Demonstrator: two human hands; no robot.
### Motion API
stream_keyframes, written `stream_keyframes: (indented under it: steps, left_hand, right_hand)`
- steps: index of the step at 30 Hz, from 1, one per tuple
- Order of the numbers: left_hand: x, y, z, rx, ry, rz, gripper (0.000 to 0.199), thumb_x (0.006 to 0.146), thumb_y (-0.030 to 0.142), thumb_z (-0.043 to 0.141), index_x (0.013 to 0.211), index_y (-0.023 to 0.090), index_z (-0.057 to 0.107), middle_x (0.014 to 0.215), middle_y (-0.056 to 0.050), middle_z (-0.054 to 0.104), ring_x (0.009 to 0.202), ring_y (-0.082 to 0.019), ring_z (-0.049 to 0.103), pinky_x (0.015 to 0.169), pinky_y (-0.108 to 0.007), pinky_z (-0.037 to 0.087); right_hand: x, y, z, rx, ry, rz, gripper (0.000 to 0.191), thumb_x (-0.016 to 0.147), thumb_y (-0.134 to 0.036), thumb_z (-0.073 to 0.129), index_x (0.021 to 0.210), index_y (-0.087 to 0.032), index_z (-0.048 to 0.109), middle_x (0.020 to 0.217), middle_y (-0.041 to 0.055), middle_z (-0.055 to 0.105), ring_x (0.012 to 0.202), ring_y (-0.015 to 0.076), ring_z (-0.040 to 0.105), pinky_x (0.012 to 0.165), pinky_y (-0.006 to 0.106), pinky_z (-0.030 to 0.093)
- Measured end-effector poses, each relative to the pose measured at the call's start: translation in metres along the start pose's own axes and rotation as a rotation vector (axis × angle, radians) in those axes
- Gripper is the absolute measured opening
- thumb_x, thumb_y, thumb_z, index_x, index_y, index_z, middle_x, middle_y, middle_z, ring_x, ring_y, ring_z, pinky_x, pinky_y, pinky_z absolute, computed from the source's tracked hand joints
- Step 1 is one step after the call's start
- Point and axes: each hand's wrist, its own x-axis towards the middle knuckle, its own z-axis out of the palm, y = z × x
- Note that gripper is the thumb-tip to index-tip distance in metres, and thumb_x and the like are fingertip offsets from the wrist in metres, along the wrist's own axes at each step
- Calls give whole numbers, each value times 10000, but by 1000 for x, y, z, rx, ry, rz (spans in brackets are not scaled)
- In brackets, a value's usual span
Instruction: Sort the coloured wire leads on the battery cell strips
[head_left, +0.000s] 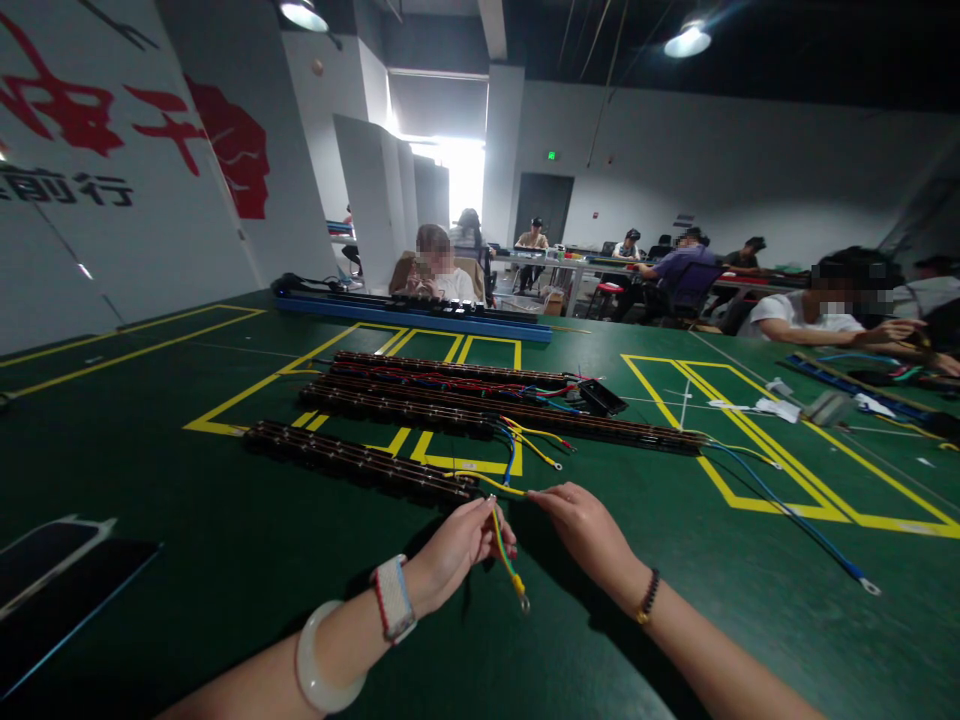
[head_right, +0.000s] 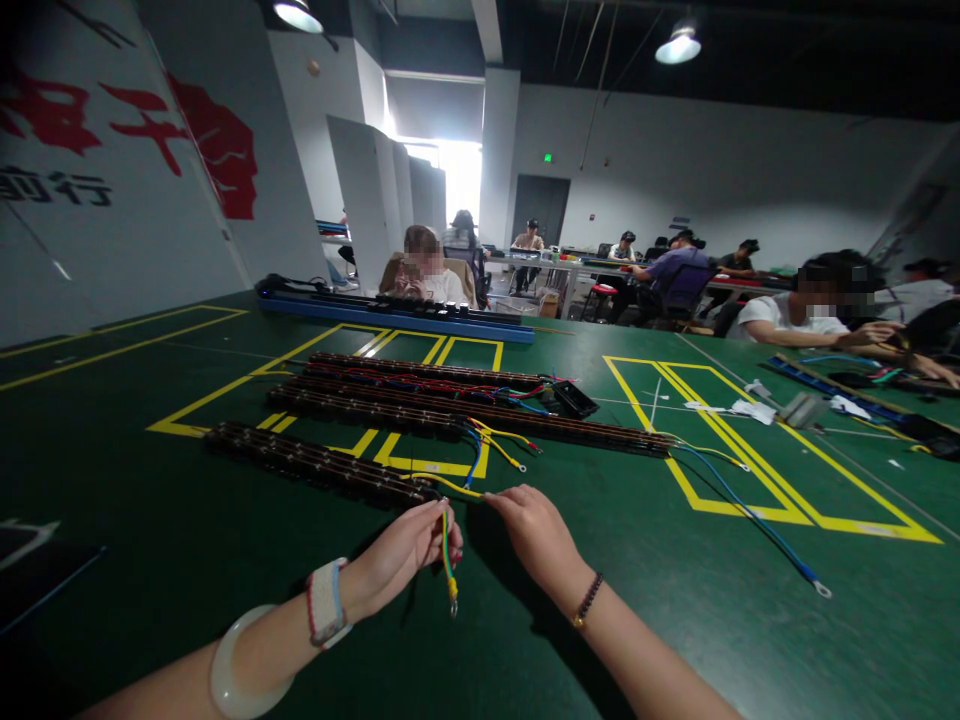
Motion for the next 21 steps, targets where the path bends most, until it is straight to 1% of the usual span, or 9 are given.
stream_keyframes:
  steps: [3,5,7,10,13,18,21]
  left_hand:
    - [-1,1,1,9,6,3,233,898,350,446,775,161,504,721,-31,608,687,-138,590,741,-310,467]
    - [-2,1,2,25,17,13,232,904,354,438,792,161,503,726,-25,601,687,-130,583,724,-296,466]
    - [-3,1,3,59,32,14,244,908,380,430,824,162,500,727,-15,593,665,-117,572,669,-269,458]
    - [-3,-1,4,165,38,8,271,897,428,449,837,166,483,696,8,570,596,-92,549,568,-224,418]
    - [1,-5,2,303,32,19,314,868,480,481,825,170,464,651,25,554,559,-91,558,508,-208,400]
    - [12,-14,-2,460,47,27,457,790,630,487,796,175,449,583,31,552,492,-117,579,417,-218,410]
    - [13,-14,0,505,11,-16,498,765,670,473,736,174,450,561,19,567,441,-108,563,370,-205,389]
  right_hand:
    - [-2,-4,3,-122,-35,-60,316,884,-78,512,1148,-206,630,961,74,691,846,202,604,779,340,487]
    - [-3,-7,3,-147,-48,-64,285,888,-109,534,1138,-206,632,913,69,693,818,202,594,760,343,477]
    - [-3,-9,3,-124,-32,-52,252,903,-148,533,1122,-213,640,915,68,688,833,198,589,767,339,470]
    - [-3,-11,2,-45,16,-39,212,919,-193,519,1077,-224,658,1001,74,668,906,195,585,805,336,469]
    - [-4,-12,1,21,48,-34,212,923,-188,504,1064,-221,658,1056,78,648,944,196,579,825,344,473]
    - [-4,-11,1,93,50,-82,223,923,-169,487,1069,-221,648,1037,79,647,940,188,584,819,344,486]
    - [-4,-9,1,121,89,-88,231,922,-157,481,1074,-221,643,1034,84,643,948,187,582,816,342,494]
